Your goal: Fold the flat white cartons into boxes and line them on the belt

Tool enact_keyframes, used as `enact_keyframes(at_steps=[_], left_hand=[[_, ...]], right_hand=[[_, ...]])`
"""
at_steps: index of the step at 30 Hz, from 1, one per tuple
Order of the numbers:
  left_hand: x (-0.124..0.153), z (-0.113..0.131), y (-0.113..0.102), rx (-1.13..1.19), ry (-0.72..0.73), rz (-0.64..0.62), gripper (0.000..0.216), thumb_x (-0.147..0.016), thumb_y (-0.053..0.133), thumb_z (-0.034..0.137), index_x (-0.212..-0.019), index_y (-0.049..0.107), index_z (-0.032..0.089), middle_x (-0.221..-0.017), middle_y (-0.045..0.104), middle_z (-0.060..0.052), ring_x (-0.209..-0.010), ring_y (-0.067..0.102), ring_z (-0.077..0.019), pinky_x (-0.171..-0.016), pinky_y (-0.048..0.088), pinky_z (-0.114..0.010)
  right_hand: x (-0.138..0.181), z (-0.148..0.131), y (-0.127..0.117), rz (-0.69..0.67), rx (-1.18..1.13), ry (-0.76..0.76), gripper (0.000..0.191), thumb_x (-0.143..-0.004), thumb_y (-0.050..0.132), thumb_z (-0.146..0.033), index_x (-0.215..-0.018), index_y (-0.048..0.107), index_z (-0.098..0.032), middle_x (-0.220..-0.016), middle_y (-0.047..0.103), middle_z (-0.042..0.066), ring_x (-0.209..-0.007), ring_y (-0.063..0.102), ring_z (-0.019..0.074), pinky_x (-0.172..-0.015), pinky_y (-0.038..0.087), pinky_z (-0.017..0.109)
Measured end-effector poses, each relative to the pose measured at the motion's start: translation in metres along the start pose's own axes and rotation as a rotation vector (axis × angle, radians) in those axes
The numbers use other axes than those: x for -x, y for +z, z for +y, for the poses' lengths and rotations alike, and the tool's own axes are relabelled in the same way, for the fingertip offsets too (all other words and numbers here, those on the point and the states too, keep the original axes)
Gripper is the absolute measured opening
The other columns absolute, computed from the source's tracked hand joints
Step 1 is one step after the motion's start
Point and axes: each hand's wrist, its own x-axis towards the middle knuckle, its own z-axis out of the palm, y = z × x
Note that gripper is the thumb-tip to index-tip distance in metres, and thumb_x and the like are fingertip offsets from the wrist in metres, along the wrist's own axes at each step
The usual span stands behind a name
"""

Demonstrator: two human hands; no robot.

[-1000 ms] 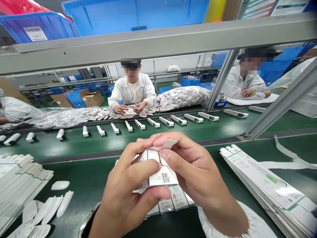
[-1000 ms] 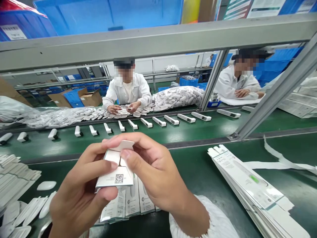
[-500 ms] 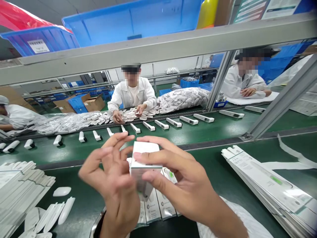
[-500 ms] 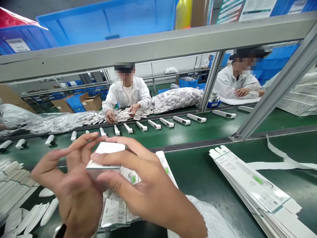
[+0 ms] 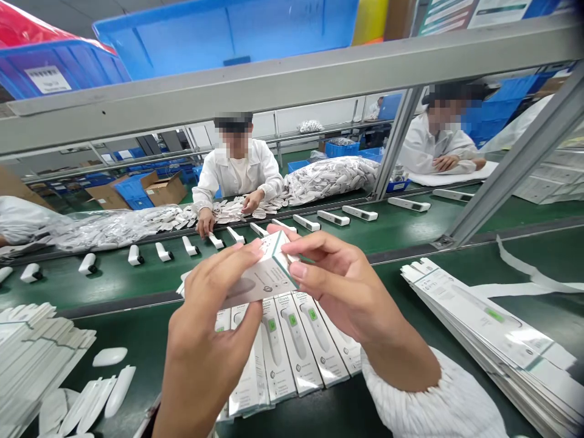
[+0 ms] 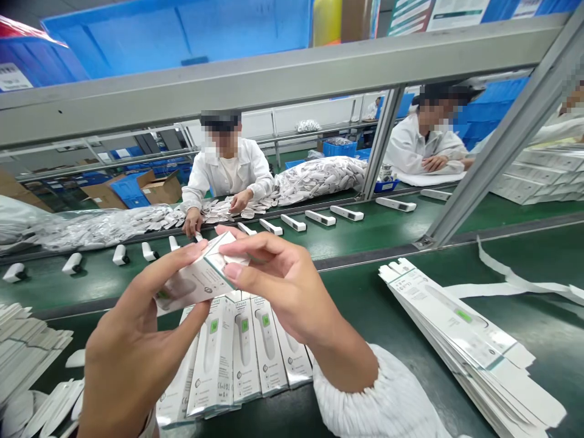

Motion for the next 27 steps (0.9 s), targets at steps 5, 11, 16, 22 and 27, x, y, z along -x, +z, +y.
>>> enact_keyframes(at_steps=[5, 11, 16, 22, 27], left_hand=[[0.0, -0.009, -0.006, 0.063, 0.026, -0.002, 0.062, -0.094, 0.078, 0.005, -0.147, 0.069, 0.036, -0.144, 0.077, 0.001, -0.134, 0.074, -0.0257, -0.119, 0.058, -0.041], [-0.007, -0.013, -0.007, -0.001, 0.183, -0.036, 0.059, -0.096, 0.073, -0.001, -0.146, 0.068, 0.031, -0.143, 0.079, -0.002, -0.139, 0.072, -0.0273, -0.125, 0.051, -0.048], [-0.01, -0.018, -0.013, -0.019, 0.248, -0.088, 0.053, -0.095, 0.073, -0.002, -0.139, 0.071, 0.027, -0.136, 0.082, -0.003, -0.139, 0.071, -0.0244, -0.127, 0.048, -0.046], [-0.013, -0.023, -0.014, -0.054, 0.267, -0.093, 0.052, -0.097, 0.068, -0.002, -0.138, 0.07, 0.03, -0.134, 0.083, -0.002, -0.136, 0.072, -0.0249, -0.122, 0.051, -0.046], [-0.014, -0.02, -0.008, -0.06, 0.258, -0.111, 0.049, -0.097, 0.067, -0.005, -0.135, 0.071, 0.026, -0.133, 0.082, -0.003, -0.136, 0.072, -0.0234, -0.123, 0.05, -0.043]], right_hand=[[0.001, 0.005, -0.001, 0.012, 0.175, -0.066, 0.013, -0.101, 0.086, -0.032, -0.113, 0.091, -0.035, -0.133, 0.086, 0.004, -0.159, 0.057, 0.031, -0.132, 0.047, 0.054], [-0.003, 0.007, -0.004, 0.031, 0.076, 0.035, 0.053, -0.09, 0.096, -0.023, -0.139, 0.081, -0.037, -0.154, 0.076, 0.003, -0.143, 0.072, 0.031, -0.111, 0.065, 0.046], [-0.004, 0.007, -0.013, -0.067, -0.013, 0.21, 0.044, -0.092, 0.095, -0.031, -0.135, 0.084, -0.032, -0.135, 0.085, 0.004, -0.111, 0.082, 0.022, -0.09, 0.067, 0.034], [-0.001, 0.021, -0.006, 0.006, 0.114, 0.128, 0.047, -0.094, 0.093, -0.033, -0.139, 0.082, -0.028, -0.13, 0.087, 0.006, -0.125, 0.079, 0.03, -0.107, 0.063, 0.044], [-0.002, 0.024, -0.001, 0.111, 0.17, 0.095, 0.048, -0.09, 0.097, -0.039, -0.135, 0.085, -0.026, -0.132, 0.087, 0.005, -0.13, 0.079, 0.0371, -0.112, 0.063, 0.052]])
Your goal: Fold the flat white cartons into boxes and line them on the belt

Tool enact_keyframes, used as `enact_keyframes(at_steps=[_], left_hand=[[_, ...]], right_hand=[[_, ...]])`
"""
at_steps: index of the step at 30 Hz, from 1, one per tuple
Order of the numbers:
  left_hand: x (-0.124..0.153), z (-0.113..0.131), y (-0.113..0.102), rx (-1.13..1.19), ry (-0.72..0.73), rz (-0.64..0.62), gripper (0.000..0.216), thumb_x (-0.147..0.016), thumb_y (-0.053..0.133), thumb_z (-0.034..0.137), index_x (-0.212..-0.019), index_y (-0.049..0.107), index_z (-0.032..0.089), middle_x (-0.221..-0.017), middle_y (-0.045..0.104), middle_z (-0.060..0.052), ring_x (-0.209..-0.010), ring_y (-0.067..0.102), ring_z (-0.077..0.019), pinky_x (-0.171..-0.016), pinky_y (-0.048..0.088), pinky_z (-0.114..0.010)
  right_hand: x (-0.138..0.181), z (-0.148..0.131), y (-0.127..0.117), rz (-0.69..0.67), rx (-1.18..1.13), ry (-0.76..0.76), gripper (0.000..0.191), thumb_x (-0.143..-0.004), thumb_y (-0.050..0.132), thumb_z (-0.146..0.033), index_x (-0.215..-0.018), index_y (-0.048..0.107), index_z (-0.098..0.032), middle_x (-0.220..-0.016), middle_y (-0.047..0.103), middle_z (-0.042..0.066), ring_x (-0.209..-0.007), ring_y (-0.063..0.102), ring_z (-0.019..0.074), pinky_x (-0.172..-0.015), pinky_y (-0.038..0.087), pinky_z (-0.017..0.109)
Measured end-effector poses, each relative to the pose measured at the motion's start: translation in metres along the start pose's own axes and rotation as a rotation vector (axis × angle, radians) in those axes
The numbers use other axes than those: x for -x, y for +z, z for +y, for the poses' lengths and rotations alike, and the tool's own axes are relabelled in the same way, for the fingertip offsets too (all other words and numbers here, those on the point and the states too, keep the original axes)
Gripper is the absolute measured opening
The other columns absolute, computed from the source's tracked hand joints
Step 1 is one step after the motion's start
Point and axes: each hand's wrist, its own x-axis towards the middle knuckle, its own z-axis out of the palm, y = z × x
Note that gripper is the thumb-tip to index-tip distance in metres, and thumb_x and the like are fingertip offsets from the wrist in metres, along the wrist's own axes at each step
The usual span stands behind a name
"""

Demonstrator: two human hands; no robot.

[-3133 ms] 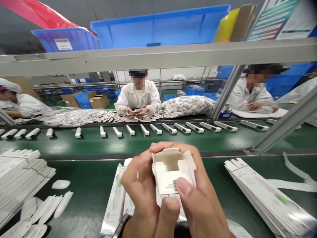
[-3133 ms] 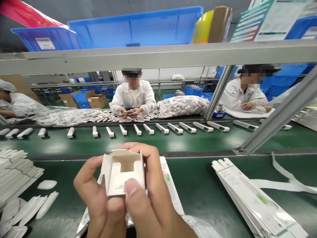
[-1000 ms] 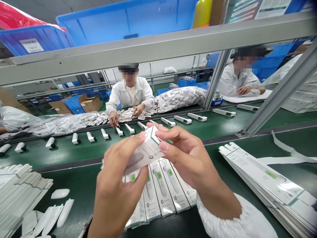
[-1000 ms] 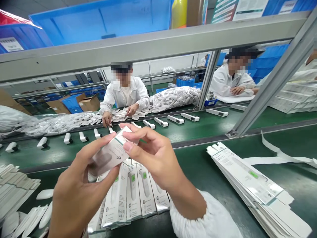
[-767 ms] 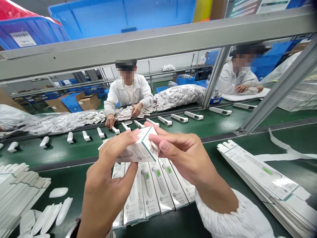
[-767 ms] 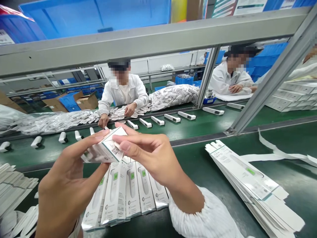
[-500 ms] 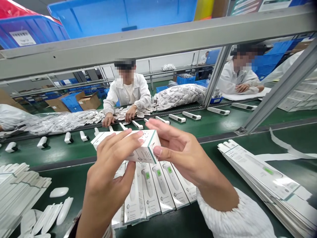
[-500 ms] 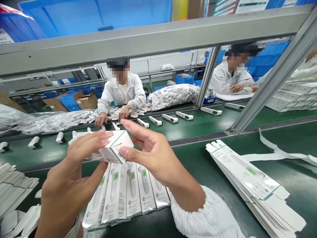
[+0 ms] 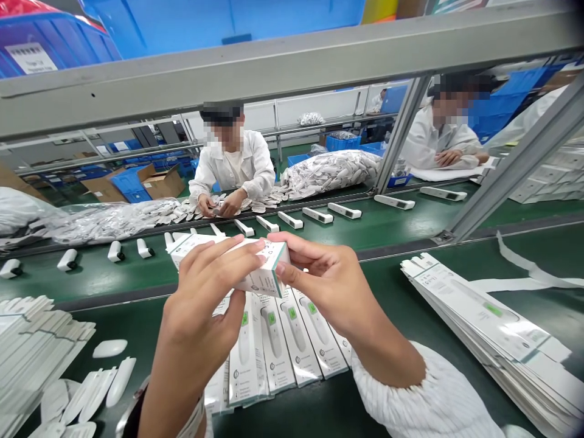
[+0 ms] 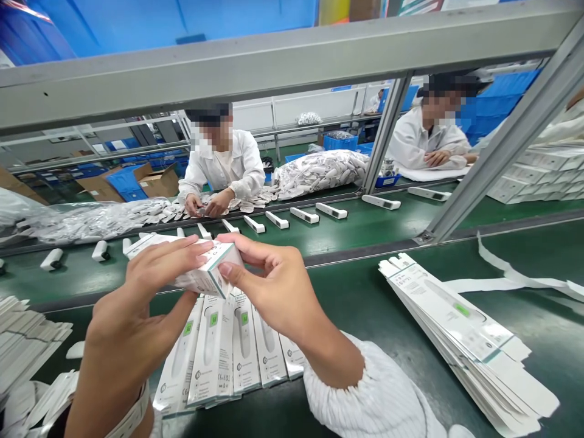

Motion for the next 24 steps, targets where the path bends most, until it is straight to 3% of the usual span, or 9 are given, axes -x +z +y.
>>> enact_keyframes(at_steps=[5, 8, 11, 14, 16, 18, 20, 22, 24], left_hand=[[0.005, -0.001, -0.001, 0.089, -0.107, -0.022, 0.051, -0.098, 0.069, -0.004, -0.136, 0.069, 0.029, -0.141, 0.079, -0.002, -0.141, 0.069, -0.0231, -0.126, 0.051, -0.045], [0.004, -0.002, -0.004, 0.157, -0.139, -0.031, 0.053, -0.099, 0.07, -0.002, -0.14, 0.068, 0.032, -0.145, 0.078, -0.002, -0.145, 0.067, -0.0242, -0.134, 0.045, -0.051], [0.001, 0.001, -0.007, 0.09, -0.102, -0.065, 0.05, -0.102, 0.068, 0.002, -0.14, 0.069, 0.035, -0.158, 0.07, -0.002, -0.155, 0.06, -0.0267, -0.142, 0.03, -0.058], [0.02, 0.002, -0.015, -0.05, -0.132, -0.062, 0.054, -0.102, 0.074, 0.018, -0.151, 0.064, 0.039, -0.176, 0.052, -0.003, -0.17, 0.039, -0.0335, -0.144, 0.019, -0.064], [0.051, 0.0, -0.02, -0.069, -0.392, -0.019, 0.073, -0.1, 0.081, 0.036, -0.165, 0.05, 0.042, -0.179, 0.047, -0.004, -0.172, 0.034, -0.0362, -0.144, 0.016, -0.064], [0.092, -0.002, -0.022, 0.015, -0.838, 0.021, 0.077, -0.097, 0.081, 0.054, -0.166, 0.049, 0.043, -0.179, 0.046, -0.003, -0.172, 0.034, -0.0362, -0.144, 0.021, -0.06], [0.131, -0.002, -0.017, 0.288, -1.234, 0.103, 0.08, -0.096, 0.077, 0.065, -0.166, 0.049, 0.037, -0.182, 0.043, -0.006, -0.174, 0.029, -0.035, -0.145, 0.019, -0.055], [0.156, -0.001, -0.008, 0.426, -1.377, 0.106, 0.083, -0.1, 0.067, 0.073, -0.168, 0.045, 0.03, -0.177, 0.049, -0.014, -0.167, 0.044, -0.0387, -0.139, 0.034, -0.059], [0.165, 0.003, 0.001, 0.499, -1.429, 0.087, 0.088, -0.098, 0.065, 0.078, -0.167, 0.047, 0.027, -0.169, 0.059, -0.018, -0.153, 0.06, -0.041, -0.128, 0.05, -0.059]], right_hand=[[-0.002, -0.01, -0.013, -0.097, 0.114, -0.056, 0.038, -0.099, 0.088, -0.037, -0.136, 0.084, -0.029, -0.151, 0.077, 0.001, -0.149, 0.067, 0.0342, -0.13, 0.05, 0.05], [0.0, -0.02, -0.02, -0.217, 0.159, -0.049, 0.043, -0.107, 0.078, -0.038, -0.15, 0.074, -0.032, -0.162, 0.069, 0.002, -0.151, 0.066, 0.0339, -0.121, 0.06, 0.049], [0.006, -0.029, -0.019, -0.32, 0.351, -0.179, 0.069, -0.1, 0.087, -0.033, -0.164, 0.06, -0.036, -0.178, 0.052, 0.001, -0.165, 0.049, 0.033, -0.119, 0.061, 0.045], [0.023, -0.026, -0.02, -0.226, 0.582, -0.323, 0.066, -0.09, 0.096, -0.029, -0.15, 0.07, -0.032, -0.168, 0.064, 0.006, -0.159, 0.057, 0.0313, -0.118, 0.06, 0.041], [0.041, -0.013, -0.026, -0.059, 0.655, -0.291, 0.053, -0.087, 0.099, -0.034, -0.133, 0.075, -0.028, -0.146, 0.077, 0.009, -0.138, 0.072, 0.0317, -0.11, 0.063, 0.044], [0.063, 0.01, -0.033, 0.143, 0.715, -0.196, 0.049, -0.084, 0.1, -0.042, -0.122, 0.073, -0.027, -0.134, 0.08, 0.01, -0.126, 0.077, 0.0342, -0.104, 0.064, 0.051], [0.085, 0.042, -0.034, 0.309, 0.798, -0.122, 0.047, -0.086, 0.098, -0.048, -0.115, 0.069, -0.026, -0.128, 0.079, 0.013, -0.122, 0.077, 0.0388, -0.1, 0.064, 0.06], [0.104, 0.074, -0.025, 0.345, 0.912, -0.118, 0.049, -0.085, 0.097, -0.051, -0.111, 0.064, -0.025, -0.122, 0.079, 0.013, -0.12, 0.077, 0.0422, -0.107, 0.058, 0.073], [0.119, 0.098, -0.01, 0.26, 1.023, -0.16, 0.053, -0.083, 0.098, -0.05, -0.11, 0.06, -0.025, -0.116, 0.079, 0.011, -0.12, 0.077, 0.0428, -0.119, 0.042, 0.085]])
